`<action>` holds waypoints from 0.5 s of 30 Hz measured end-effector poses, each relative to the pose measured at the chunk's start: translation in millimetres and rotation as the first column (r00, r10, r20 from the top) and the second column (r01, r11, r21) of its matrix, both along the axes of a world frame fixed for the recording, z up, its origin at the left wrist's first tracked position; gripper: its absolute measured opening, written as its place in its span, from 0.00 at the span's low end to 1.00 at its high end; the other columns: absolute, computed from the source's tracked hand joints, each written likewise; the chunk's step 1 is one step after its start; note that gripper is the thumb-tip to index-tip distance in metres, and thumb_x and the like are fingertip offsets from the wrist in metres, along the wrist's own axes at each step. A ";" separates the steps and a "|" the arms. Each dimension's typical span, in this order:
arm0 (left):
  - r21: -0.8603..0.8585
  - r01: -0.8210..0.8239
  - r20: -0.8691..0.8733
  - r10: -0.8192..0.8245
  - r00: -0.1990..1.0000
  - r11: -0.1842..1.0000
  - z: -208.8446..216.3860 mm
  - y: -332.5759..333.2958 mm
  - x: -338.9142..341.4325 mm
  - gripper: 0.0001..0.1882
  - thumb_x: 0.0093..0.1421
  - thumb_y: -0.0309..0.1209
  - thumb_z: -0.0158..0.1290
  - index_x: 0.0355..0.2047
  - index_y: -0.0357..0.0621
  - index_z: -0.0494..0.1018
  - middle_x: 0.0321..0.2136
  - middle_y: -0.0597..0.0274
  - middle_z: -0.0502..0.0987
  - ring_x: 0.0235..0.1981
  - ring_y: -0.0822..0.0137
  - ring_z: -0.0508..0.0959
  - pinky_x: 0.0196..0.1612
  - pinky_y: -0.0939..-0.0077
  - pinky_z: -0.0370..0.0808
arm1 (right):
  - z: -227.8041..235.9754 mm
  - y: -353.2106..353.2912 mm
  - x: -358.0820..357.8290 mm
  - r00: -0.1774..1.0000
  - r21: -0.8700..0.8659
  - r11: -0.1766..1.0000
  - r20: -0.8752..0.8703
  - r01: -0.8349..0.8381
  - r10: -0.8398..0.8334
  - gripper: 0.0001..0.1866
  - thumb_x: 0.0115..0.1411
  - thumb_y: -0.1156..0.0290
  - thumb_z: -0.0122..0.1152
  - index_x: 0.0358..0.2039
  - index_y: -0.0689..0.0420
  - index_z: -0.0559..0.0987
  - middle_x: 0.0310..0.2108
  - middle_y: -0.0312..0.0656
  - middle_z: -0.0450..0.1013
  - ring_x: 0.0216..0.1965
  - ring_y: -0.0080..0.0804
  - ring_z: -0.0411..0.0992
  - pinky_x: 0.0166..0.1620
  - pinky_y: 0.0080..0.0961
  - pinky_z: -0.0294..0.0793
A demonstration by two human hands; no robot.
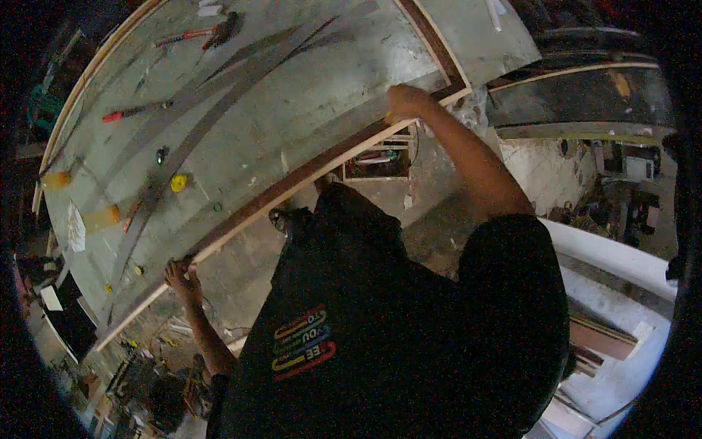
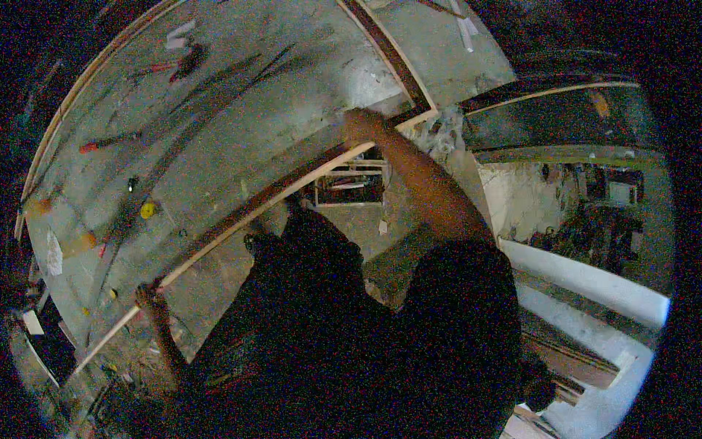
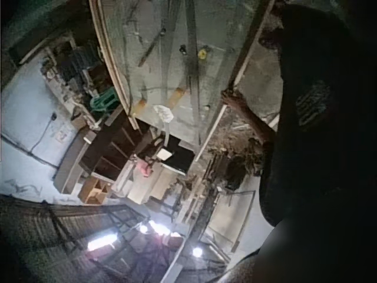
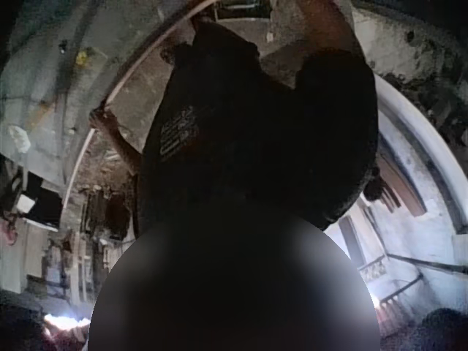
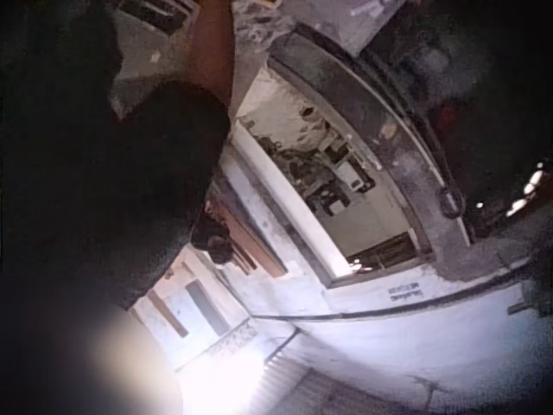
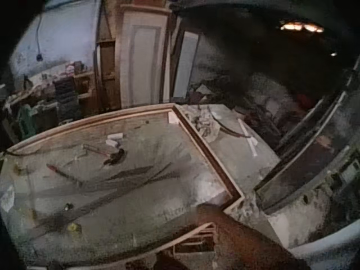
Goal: The person applies glue from a bottle along the edge of a long, dark wood strip, then presses a lighter wood strip onto it. They repeatedly lift, reposition, and press the strips together to ensure alignment and adhesion.
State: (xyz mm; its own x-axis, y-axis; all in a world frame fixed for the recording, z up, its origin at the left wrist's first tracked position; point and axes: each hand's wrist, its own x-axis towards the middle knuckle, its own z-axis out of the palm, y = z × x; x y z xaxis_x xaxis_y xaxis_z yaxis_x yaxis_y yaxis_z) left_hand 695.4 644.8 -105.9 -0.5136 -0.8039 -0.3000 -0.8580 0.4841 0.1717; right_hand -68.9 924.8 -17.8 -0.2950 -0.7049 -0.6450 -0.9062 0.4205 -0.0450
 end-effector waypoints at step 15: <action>-0.316 -0.266 -0.331 0.157 0.931 0.911 46.6 68.6 -60.3 0.27 0.66 0.41 0.57 0.62 0.46 0.67 0.66 0.46 0.63 0.68 0.44 0.58 0.68 0.41 0.52 | 8.1 163.3 -172.8 0.740 -0.286 0.957 -0.632 0.052 -0.229 0.16 0.66 0.59 0.55 0.40 0.61 0.79 0.37 0.52 0.78 0.36 0.52 0.78 0.39 0.46 0.78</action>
State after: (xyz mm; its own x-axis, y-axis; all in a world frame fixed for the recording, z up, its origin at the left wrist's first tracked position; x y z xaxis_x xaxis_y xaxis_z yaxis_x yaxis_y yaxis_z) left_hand 635.0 713.4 -59.4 -0.3396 -0.9273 0.1571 -0.8840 0.3718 0.2835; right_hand -241.8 1088.2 -9.7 -0.6874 -0.7221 -0.0771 -0.6793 0.6018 0.4201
